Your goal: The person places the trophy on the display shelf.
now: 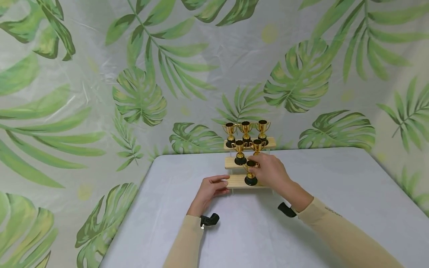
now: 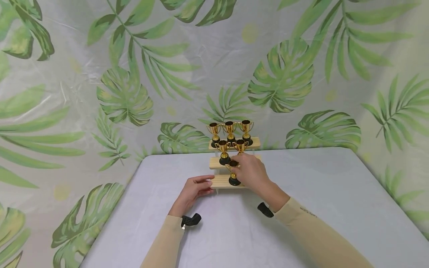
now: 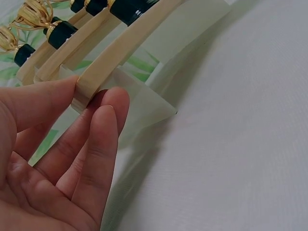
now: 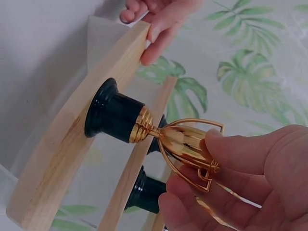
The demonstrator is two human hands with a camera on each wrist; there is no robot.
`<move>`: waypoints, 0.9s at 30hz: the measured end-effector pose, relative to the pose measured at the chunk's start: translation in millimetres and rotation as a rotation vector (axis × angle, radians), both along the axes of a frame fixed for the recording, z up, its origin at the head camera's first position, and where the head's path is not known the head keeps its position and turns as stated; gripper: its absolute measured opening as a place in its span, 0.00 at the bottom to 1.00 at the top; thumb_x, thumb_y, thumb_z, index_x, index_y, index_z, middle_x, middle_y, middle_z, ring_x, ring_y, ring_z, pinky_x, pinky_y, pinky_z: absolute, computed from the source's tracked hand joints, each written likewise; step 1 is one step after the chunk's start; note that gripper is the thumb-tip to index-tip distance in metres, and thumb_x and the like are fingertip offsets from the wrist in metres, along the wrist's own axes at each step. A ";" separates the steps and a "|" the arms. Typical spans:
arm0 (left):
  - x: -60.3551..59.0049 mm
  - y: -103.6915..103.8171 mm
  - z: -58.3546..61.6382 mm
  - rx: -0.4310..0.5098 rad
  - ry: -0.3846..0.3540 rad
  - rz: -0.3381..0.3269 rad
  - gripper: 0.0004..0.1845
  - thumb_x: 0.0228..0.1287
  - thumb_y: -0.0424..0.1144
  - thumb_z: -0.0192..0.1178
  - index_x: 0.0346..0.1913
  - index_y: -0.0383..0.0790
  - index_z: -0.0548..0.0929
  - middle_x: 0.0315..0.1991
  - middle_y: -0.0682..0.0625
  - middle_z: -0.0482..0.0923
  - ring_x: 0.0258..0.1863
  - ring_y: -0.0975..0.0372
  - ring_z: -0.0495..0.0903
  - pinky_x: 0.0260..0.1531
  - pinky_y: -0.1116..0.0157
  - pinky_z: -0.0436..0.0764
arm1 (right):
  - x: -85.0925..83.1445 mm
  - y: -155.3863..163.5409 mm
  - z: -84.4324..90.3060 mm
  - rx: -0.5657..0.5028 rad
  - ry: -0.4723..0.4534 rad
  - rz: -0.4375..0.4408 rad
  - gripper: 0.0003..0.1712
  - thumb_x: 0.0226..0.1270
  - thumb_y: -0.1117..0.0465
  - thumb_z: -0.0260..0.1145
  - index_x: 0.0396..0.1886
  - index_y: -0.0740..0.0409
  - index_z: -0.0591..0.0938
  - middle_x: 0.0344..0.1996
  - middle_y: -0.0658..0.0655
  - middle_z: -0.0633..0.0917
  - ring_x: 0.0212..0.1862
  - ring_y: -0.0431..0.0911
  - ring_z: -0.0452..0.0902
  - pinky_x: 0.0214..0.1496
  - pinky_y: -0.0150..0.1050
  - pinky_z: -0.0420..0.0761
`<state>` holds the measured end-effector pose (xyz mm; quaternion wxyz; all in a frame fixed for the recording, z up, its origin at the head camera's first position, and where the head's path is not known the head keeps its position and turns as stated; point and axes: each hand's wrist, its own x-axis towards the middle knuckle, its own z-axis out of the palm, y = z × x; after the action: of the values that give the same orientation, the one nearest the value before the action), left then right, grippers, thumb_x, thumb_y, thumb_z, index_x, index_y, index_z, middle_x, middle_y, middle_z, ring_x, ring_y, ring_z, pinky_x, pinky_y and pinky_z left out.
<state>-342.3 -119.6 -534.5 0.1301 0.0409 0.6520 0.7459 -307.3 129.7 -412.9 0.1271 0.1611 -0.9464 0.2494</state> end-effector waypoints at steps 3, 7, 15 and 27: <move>0.0 -0.2 -0.1 -0.006 0.005 0.007 0.17 0.63 0.33 0.71 0.55 0.38 0.87 0.46 0.38 0.85 0.35 0.54 0.88 0.42 0.59 0.87 | 0.5 -0.1 -0.5 0.000 -0.005 -0.009 0.24 0.62 0.59 0.76 0.59 0.55 0.85 0.44 0.56 0.87 0.28 0.43 0.76 0.24 0.38 0.74; 1.5 -0.6 1.6 -0.027 0.025 0.022 0.18 0.62 0.33 0.71 0.55 0.36 0.87 0.43 0.38 0.86 0.34 0.52 0.89 0.41 0.59 0.87 | 0.4 -0.2 -1.3 0.003 -0.002 -0.005 0.25 0.62 0.59 0.76 0.59 0.55 0.85 0.44 0.56 0.87 0.27 0.42 0.75 0.22 0.37 0.73; 3.0 -0.1 5.2 -0.065 0.055 0.032 0.17 0.62 0.33 0.72 0.54 0.35 0.87 0.42 0.38 0.86 0.32 0.53 0.88 0.38 0.60 0.87 | 1.4 0.2 -1.6 0.007 0.004 0.001 0.25 0.62 0.58 0.76 0.59 0.55 0.85 0.45 0.56 0.87 0.25 0.42 0.74 0.20 0.37 0.71; 2.4 0.9 6.6 -0.104 0.089 0.028 0.16 0.62 0.33 0.71 0.53 0.37 0.88 0.42 0.40 0.87 0.33 0.51 0.88 0.39 0.58 0.87 | 1.0 1.2 -1.4 -0.004 0.037 -0.001 0.24 0.62 0.59 0.76 0.58 0.55 0.86 0.49 0.57 0.87 0.23 0.42 0.72 0.19 0.37 0.70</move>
<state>-339.9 -118.7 -527.9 0.0924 0.0581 0.6954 0.7103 -306.4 130.9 -414.3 0.1451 0.1649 -0.9435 0.2482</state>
